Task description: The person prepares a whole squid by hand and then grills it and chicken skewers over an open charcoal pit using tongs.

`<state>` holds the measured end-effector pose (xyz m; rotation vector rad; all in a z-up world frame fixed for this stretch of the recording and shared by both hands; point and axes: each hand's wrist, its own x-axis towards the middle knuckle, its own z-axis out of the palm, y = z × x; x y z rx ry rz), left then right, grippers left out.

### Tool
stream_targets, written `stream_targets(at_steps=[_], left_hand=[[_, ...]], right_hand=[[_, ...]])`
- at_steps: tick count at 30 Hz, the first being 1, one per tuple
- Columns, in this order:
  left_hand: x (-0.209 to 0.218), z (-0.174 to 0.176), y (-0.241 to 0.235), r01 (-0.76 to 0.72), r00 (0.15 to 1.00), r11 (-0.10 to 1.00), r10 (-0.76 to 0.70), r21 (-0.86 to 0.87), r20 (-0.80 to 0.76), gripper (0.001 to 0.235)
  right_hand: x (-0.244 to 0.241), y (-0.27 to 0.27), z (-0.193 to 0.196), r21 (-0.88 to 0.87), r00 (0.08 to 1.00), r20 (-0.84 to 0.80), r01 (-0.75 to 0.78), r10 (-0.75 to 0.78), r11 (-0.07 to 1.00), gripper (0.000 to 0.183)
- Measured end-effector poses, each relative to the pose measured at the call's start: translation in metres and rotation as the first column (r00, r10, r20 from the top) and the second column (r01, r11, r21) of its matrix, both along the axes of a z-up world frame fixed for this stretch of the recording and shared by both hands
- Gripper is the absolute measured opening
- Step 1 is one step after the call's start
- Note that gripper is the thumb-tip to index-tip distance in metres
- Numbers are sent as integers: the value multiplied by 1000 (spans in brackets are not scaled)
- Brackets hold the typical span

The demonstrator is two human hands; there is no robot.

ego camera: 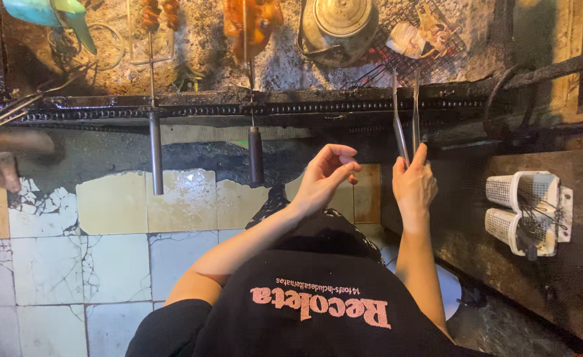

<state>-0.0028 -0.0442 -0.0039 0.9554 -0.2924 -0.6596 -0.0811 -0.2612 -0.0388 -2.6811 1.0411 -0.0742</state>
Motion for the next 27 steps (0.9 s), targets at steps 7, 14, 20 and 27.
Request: stream_targets(at_steps=[7, 14, 20, 27], left_hand=[[1, 4, 5, -33, 999, 999, 33, 2, -17, 24], [1, 6, 11, -60, 998, 998, 60, -13, 9, 23], [-4, 9, 18, -25, 999, 1000, 25, 17, 21, 23], [-1, 3, 29, -148, 989, 989, 148, -22, 5, 21]], right_hand=[[5, -11, 11, 79, 1000, -25, 11, -9, 997, 55], [42, -82, 48, -399, 944, -36, -315, 328, 861, 40], [141, -165, -5, -462, 842, -328, -539, 429, 705, 13], [210, -188, -65, -355, 810, -479, -531, 339, 769, 23]])
